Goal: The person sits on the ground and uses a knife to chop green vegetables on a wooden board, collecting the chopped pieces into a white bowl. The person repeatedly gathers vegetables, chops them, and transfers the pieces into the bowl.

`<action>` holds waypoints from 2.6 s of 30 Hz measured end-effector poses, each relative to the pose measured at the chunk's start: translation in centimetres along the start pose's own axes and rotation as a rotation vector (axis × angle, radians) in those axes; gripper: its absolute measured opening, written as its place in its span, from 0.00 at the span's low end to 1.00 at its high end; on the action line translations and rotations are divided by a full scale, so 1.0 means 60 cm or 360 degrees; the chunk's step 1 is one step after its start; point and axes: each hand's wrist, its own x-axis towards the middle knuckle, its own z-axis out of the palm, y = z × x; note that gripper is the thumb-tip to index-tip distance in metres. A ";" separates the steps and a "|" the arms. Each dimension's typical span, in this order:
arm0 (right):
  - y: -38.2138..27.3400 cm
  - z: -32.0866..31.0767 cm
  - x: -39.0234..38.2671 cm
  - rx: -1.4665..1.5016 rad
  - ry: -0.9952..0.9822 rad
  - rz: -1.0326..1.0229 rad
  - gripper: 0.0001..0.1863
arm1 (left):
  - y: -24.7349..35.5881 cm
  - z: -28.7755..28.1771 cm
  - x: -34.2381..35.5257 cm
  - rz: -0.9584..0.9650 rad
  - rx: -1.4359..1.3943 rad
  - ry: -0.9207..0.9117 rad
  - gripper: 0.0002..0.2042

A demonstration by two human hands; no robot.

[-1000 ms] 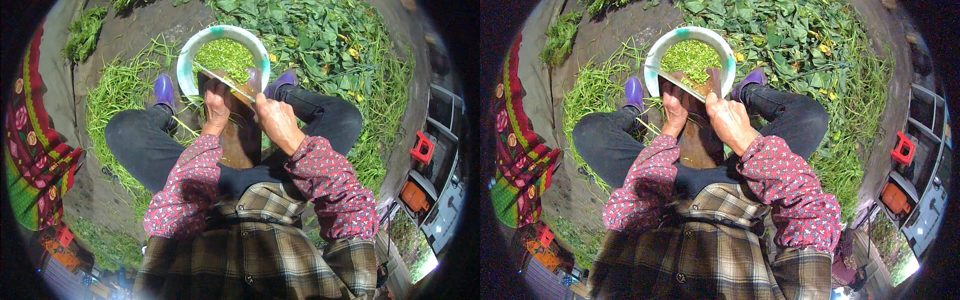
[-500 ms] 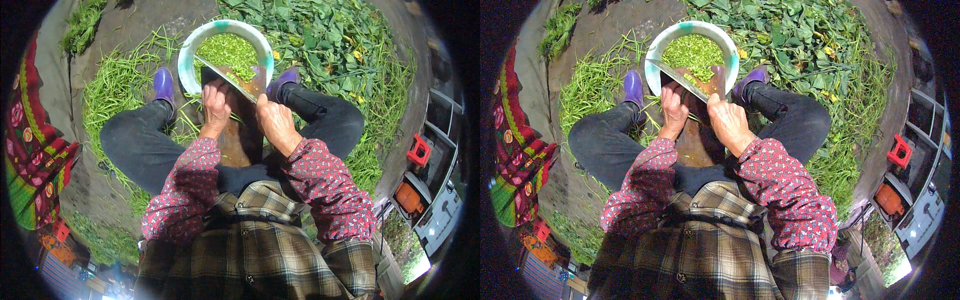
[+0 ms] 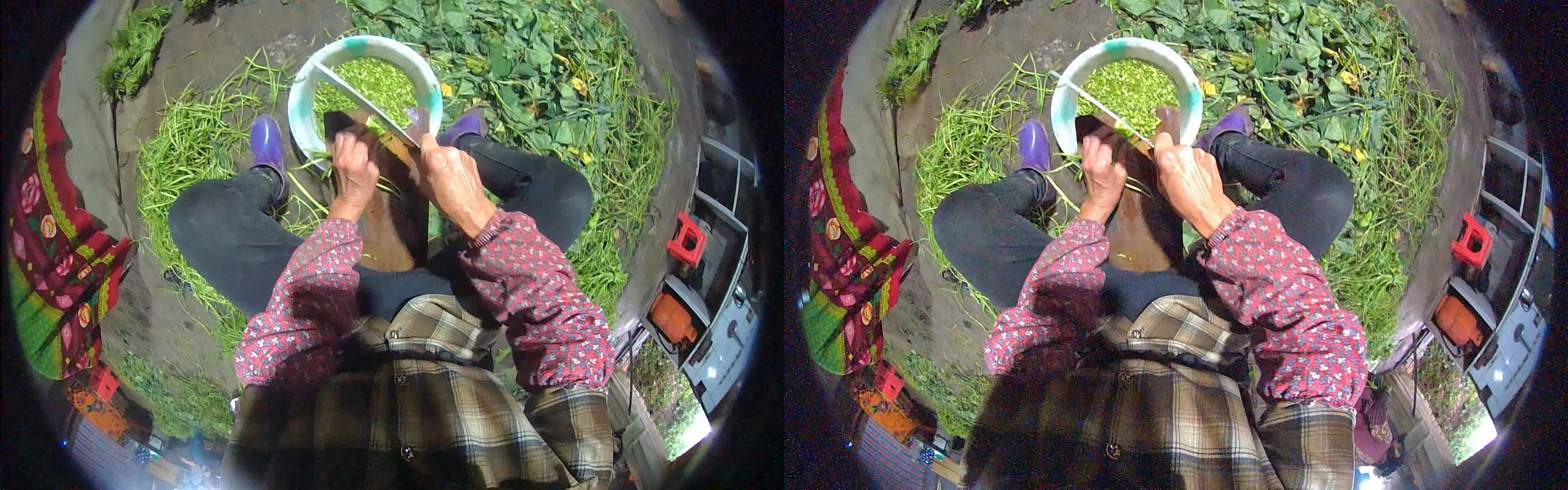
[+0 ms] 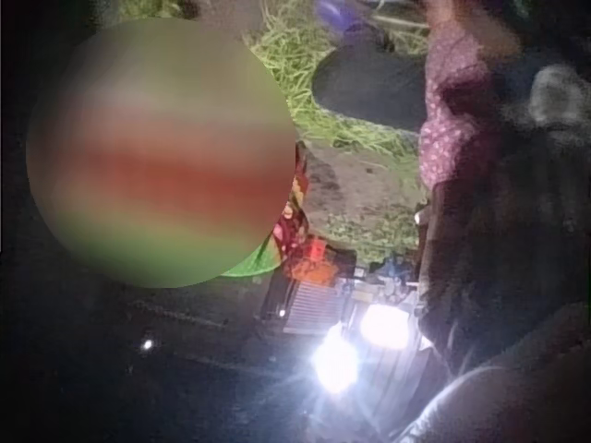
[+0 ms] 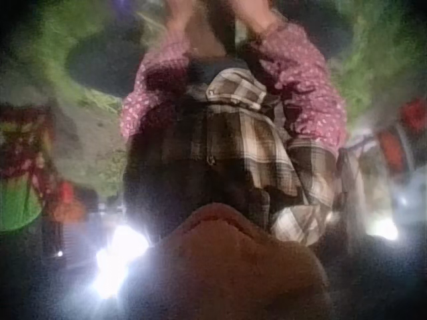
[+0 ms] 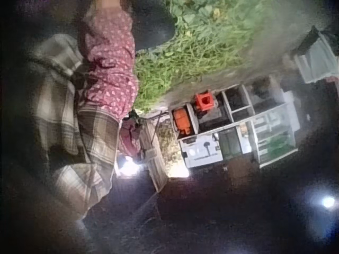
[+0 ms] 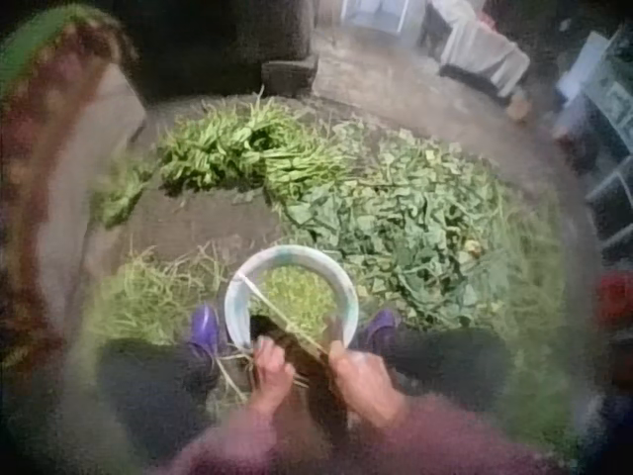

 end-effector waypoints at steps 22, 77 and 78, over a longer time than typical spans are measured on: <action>-0.006 0.041 -0.001 -0.0158 -0.0013 -0.0009 0.06 | 0.005 -0.003 -0.001 0.0069 -0.0081 0.0088 0.11; -0.036 0.008 -0.035 -0.0246 -0.0063 -0.0044 0.02 | -0.021 0.000 -0.019 0.0189 -0.0059 0.0103 0.11; -0.037 0.020 -0.028 -0.0231 -0.0008 -0.0057 0.03 | -0.012 -0.004 -0.019 0.0117 -0.0078 0.0108 0.10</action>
